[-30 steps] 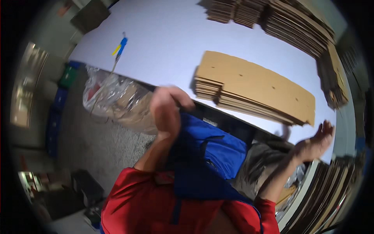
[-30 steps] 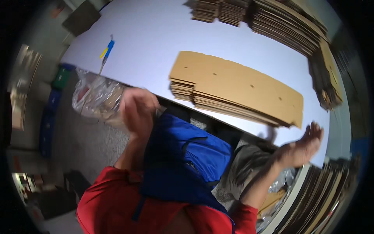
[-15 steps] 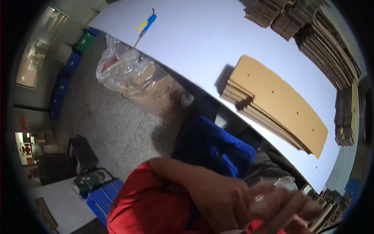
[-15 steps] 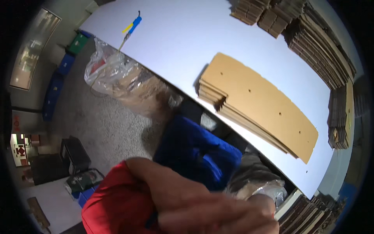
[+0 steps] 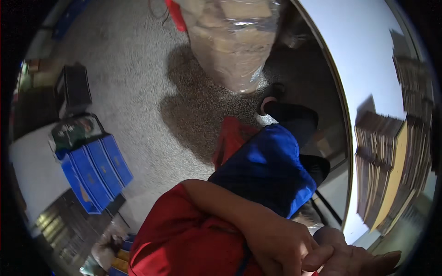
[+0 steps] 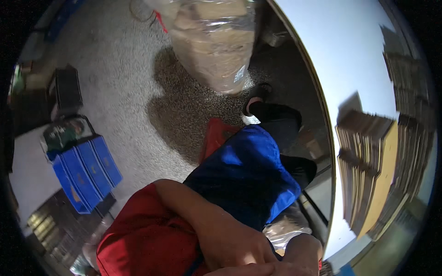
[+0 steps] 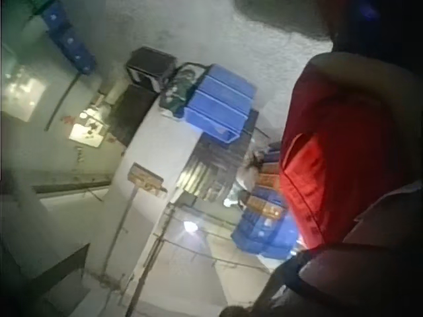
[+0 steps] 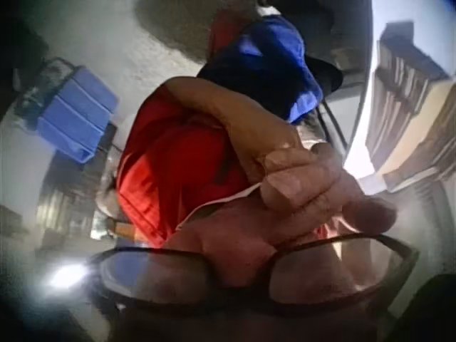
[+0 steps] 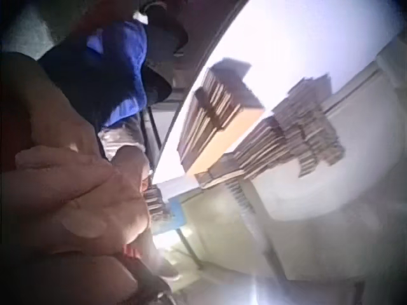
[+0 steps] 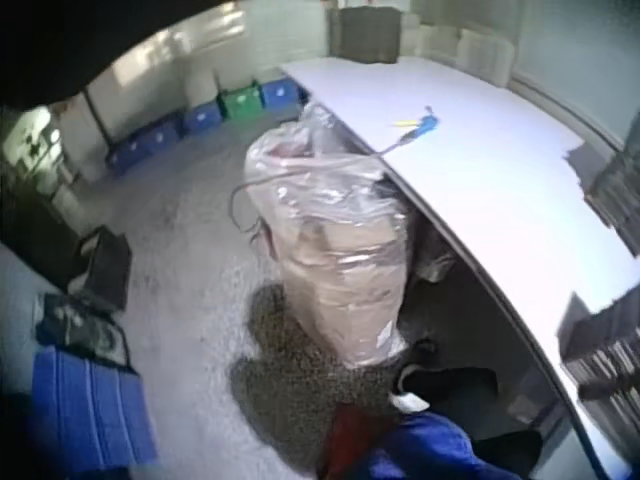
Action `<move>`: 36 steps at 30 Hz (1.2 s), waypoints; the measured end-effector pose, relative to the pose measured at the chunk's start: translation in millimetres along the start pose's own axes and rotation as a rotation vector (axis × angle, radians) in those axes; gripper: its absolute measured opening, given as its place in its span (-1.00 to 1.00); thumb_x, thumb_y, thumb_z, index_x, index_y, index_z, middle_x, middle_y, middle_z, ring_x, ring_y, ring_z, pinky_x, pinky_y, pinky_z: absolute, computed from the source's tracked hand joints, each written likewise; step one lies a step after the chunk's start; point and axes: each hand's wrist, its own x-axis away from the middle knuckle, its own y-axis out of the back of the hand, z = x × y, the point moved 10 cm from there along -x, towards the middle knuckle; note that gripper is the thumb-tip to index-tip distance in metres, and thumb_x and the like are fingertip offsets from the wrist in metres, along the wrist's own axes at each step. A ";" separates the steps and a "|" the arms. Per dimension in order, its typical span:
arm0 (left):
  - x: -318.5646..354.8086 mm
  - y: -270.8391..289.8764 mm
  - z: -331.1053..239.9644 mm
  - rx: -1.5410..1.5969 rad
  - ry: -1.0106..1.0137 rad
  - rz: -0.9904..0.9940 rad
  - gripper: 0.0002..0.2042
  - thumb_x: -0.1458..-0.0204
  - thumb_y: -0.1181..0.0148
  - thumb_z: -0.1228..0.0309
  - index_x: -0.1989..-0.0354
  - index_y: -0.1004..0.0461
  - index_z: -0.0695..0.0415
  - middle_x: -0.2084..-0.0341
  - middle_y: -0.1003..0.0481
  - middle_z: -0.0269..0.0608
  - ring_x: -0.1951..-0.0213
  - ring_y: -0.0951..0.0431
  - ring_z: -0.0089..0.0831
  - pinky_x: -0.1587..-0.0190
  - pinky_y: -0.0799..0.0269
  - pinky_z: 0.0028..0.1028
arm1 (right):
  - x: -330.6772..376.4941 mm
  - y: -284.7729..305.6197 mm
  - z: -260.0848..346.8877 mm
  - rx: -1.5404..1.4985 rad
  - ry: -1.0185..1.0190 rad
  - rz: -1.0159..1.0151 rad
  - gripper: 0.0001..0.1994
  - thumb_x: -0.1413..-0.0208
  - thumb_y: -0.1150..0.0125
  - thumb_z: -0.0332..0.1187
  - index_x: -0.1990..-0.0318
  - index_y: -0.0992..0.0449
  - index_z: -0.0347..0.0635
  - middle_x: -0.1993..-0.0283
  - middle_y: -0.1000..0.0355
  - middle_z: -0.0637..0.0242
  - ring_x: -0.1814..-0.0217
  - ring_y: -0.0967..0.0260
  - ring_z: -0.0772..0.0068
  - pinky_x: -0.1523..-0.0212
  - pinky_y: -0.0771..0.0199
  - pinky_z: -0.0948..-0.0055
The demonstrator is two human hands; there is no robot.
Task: Folding cardboard sheets and inserting them into plastic protective sleeves at a workstation.
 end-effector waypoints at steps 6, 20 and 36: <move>109.4 21.3 -86.0 -0.044 -0.142 -0.073 -0.91 -0.14 -0.28 0.35 0.27 -0.62 0.06 0.39 -0.55 -0.13 0.48 -0.41 -0.13 0.31 -0.42 -0.35 | 49.3 -94.8 -148.5 -0.015 -0.160 0.287 -0.65 -0.29 -0.06 -0.53 -0.21 -0.29 -0.27 0.05 -0.49 0.10 0.02 -0.47 0.10 -0.07 -0.47 0.25; 129.0 43.4 -99.1 -0.032 -0.283 -0.154 -0.79 -0.23 -0.20 0.22 0.22 -0.63 0.09 0.42 -0.57 -0.19 0.48 -0.47 -0.26 0.30 -0.46 -0.40 | 20.7 -145.5 -198.9 0.085 -0.194 0.612 -0.79 -0.18 -0.13 -0.56 0.02 -0.48 -0.23 0.23 -0.54 0.19 0.15 -0.52 0.18 0.05 -0.54 0.30; -107.2 -11.6 57.0 0.218 -0.129 -0.136 -0.78 -0.28 -0.13 0.31 0.34 -0.61 0.15 0.50 -0.54 -0.24 0.53 -0.49 -0.36 0.44 -0.47 -0.51 | 15.5 207.1 149.4 1.172 -0.215 0.050 -0.64 -0.22 0.00 -0.44 -0.15 -0.49 -0.20 0.07 -0.55 0.11 0.11 -0.55 0.20 0.02 -0.51 0.29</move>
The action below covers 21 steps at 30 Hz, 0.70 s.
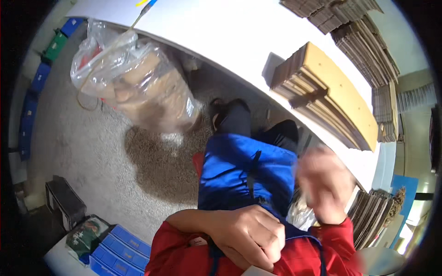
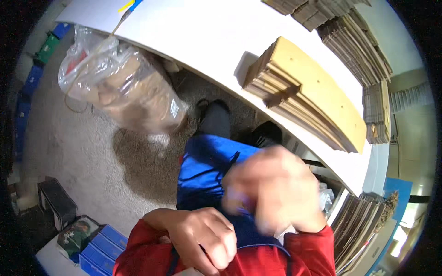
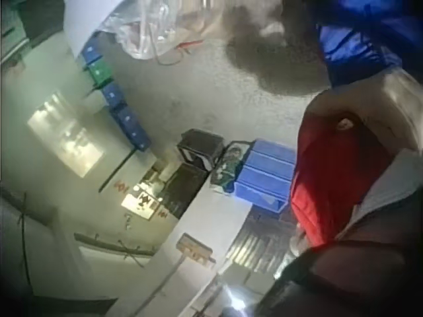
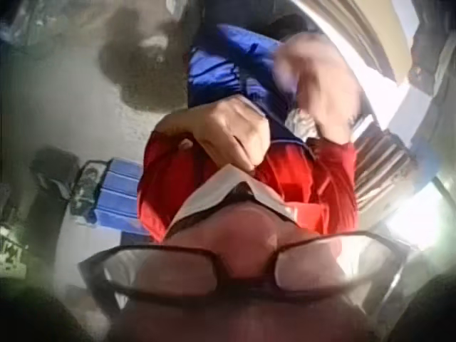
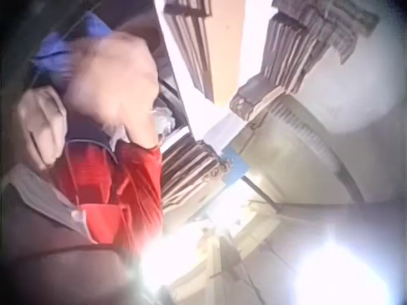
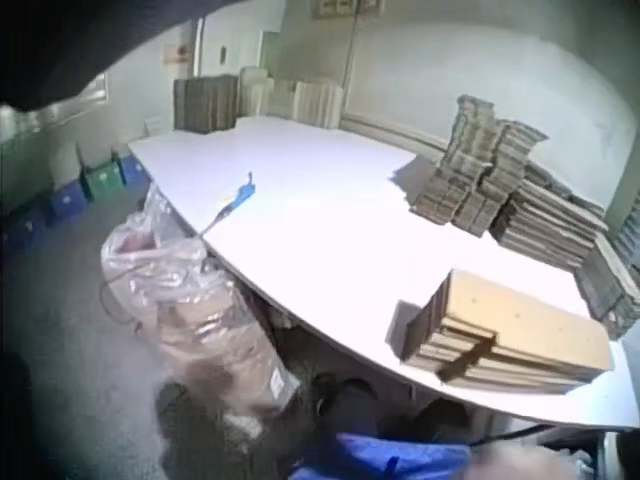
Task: Folding cardboard sheets and inserting them into plastic protective sleeves at a workstation.
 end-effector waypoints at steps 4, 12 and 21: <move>-57.8 14.7 44.2 -0.032 -0.007 -0.101 -0.77 -0.29 -0.12 0.34 0.36 -0.60 0.16 0.53 -0.53 -0.25 0.54 -0.49 -0.38 0.47 -0.48 -0.54 | 122.9 31.6 -177.5 0.390 -0.513 -0.034 -0.68 -0.13 -0.10 -0.49 -0.04 -0.53 -0.30 0.14 -0.59 0.11 0.17 -0.53 -0.06 0.09 -0.56 0.20; -244.5 153.1 202.6 0.118 0.195 -0.171 -0.76 -0.23 -0.17 0.22 0.25 -0.60 0.16 0.47 -0.56 -0.21 0.49 -0.50 -0.34 0.34 -0.50 -0.47 | 347.4 67.2 -488.7 0.676 -1.381 0.872 -0.74 -0.04 -0.18 -0.27 0.20 -0.70 -0.15 0.20 -0.64 0.06 0.19 -0.63 -0.04 0.22 -0.62 0.12; -342.2 117.5 279.4 0.164 0.333 0.120 -0.47 -0.19 -0.12 -0.10 0.19 -0.58 0.24 0.44 -0.57 -0.16 0.39 -0.56 -0.34 0.23 -0.55 -0.46 | 313.5 80.1 -551.7 0.571 -1.124 0.557 -0.64 -0.14 -0.09 -0.11 0.27 -0.67 -0.21 0.26 -0.61 -0.01 0.27 -0.54 -0.17 0.25 -0.53 0.09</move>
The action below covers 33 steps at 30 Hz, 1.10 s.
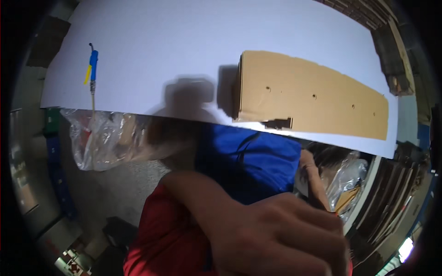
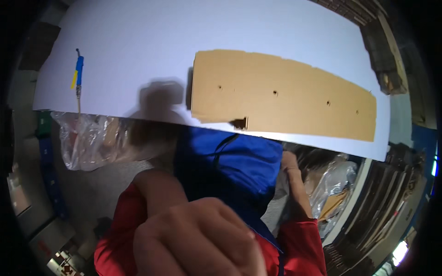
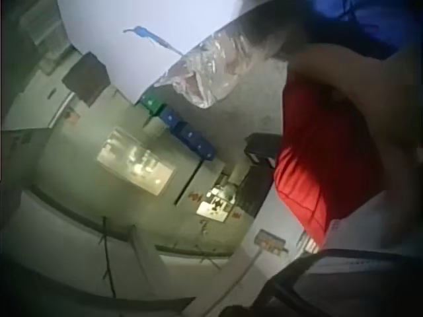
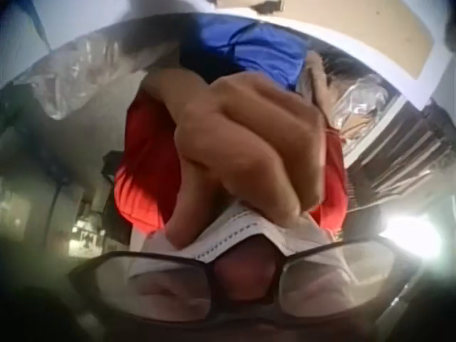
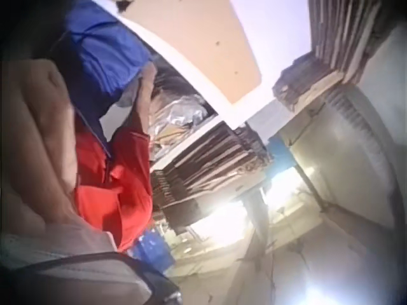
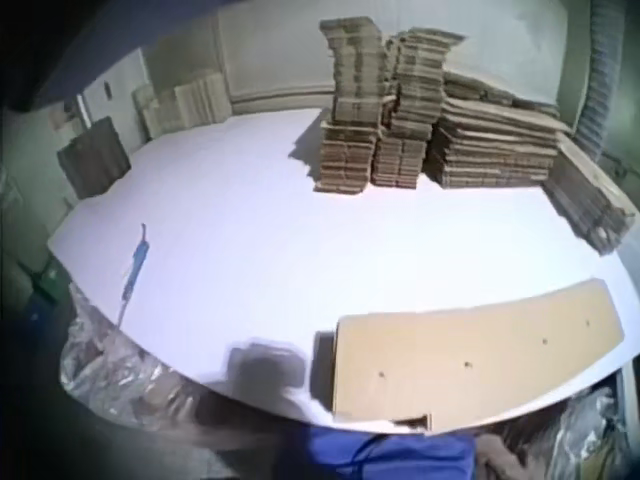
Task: Folding cardboard sheets and inserting them into plastic protective sleeves at a workstation.
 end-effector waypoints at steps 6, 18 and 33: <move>3.9 -50.2 -11.1 -0.273 -0.135 -0.120 -0.79 -0.20 -0.09 0.27 0.41 -0.45 0.13 0.56 -0.50 -0.21 0.51 -0.48 -0.39 0.41 -0.47 -0.50 | 156.6 251.6 100.8 -0.502 0.319 -0.735 -0.64 -0.20 -0.18 -0.24 -0.07 -0.55 -0.23 -0.02 -0.58 0.05 0.20 -0.55 -0.08 0.16 -0.52 0.17; 60.2 31.6 -40.9 -1.559 0.135 -0.306 -0.73 -0.10 -0.21 0.42 0.03 -0.57 0.20 -0.01 -0.54 -0.04 -0.02 -0.54 -0.19 0.07 -0.55 -0.29 | 322.9 509.5 256.5 -0.372 0.620 -1.026 -0.55 0.01 -0.44 -0.08 0.09 -0.66 -0.25 0.22 -0.56 0.21 0.25 -0.48 0.22 0.05 -0.51 0.38; 47.1 52.2 -41.2 -1.667 0.321 -0.058 -0.87 -0.08 -0.26 0.44 0.24 -0.66 0.15 -0.08 -0.42 -0.24 0.03 -0.43 -0.32 0.00 -0.40 -0.40 | 267.9 505.4 311.6 -0.071 0.517 -1.092 -0.55 -0.06 -0.40 -0.11 0.05 -0.62 -0.32 -0.09 -0.55 0.13 -0.11 -0.52 0.10 -0.11 -0.54 0.30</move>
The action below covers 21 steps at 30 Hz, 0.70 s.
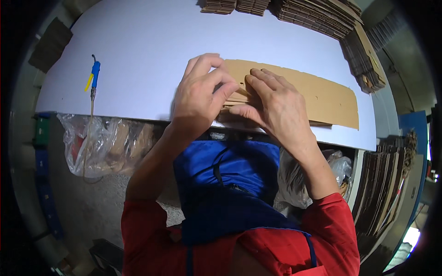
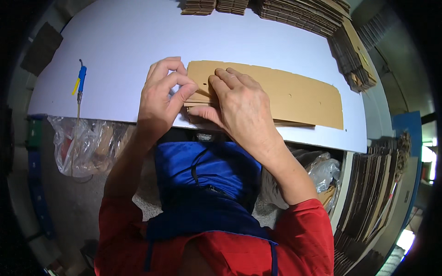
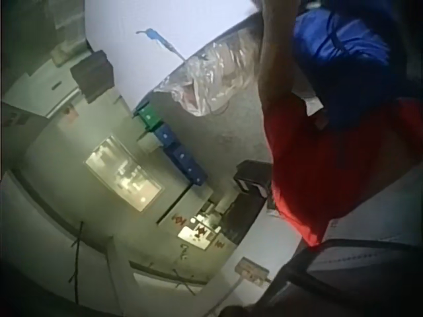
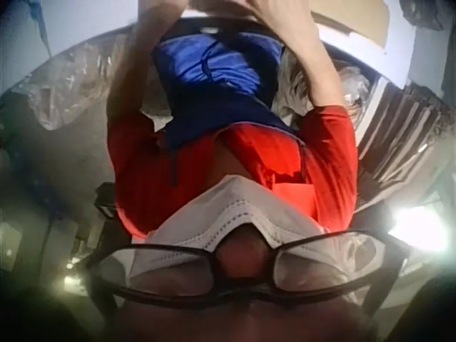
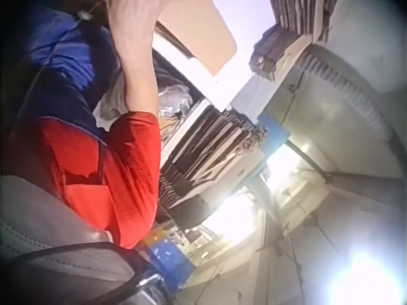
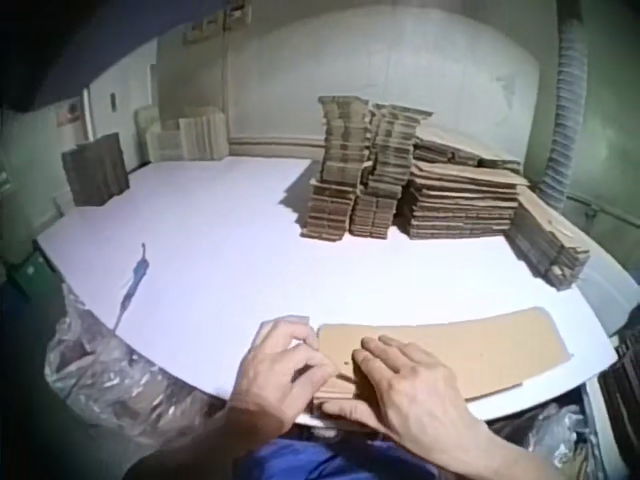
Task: Folding cardboard sheets and inserting them into plastic protective sleeves at a workstation.
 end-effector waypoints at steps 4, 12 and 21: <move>-42.8 2.7 -13.0 0.014 -0.119 0.042 -0.84 -0.14 -0.21 0.47 0.14 -0.60 0.22 -0.08 -0.41 -0.15 -0.08 -0.38 -0.30 -0.06 -0.38 -0.36 | -13.3 2.3 -15.6 -0.043 -0.047 -0.095 -0.68 -0.17 -0.29 -0.19 0.11 -0.63 -0.29 -0.04 -0.56 0.10 -0.11 -0.51 0.09 -0.10 -0.51 0.29; -96.2 -4.0 -1.7 0.756 0.249 -0.006 -0.70 -0.29 -0.06 0.38 -0.05 -0.43 0.36 -0.06 -0.46 0.03 0.00 -0.54 -0.27 0.08 -0.52 -0.45 | -22.0 65.6 -55.9 -0.259 -0.203 -0.337 -0.79 -0.27 -0.17 -0.32 0.16 -0.64 -0.25 0.10 -0.56 0.15 0.02 -0.49 0.21 0.00 -0.47 0.31; -127.8 -16.4 61.6 1.170 0.472 0.087 -0.62 -0.34 0.08 0.39 -0.17 -0.33 0.45 0.07 -0.57 0.13 0.15 -0.66 -0.27 0.17 -0.64 -0.47 | 124.8 161.8 -382.3 -1.668 -0.656 -1.146 -0.65 -0.39 -0.04 -0.27 -0.08 -0.36 -0.46 0.08 -0.50 0.10 0.15 -0.55 0.41 0.22 -0.65 0.67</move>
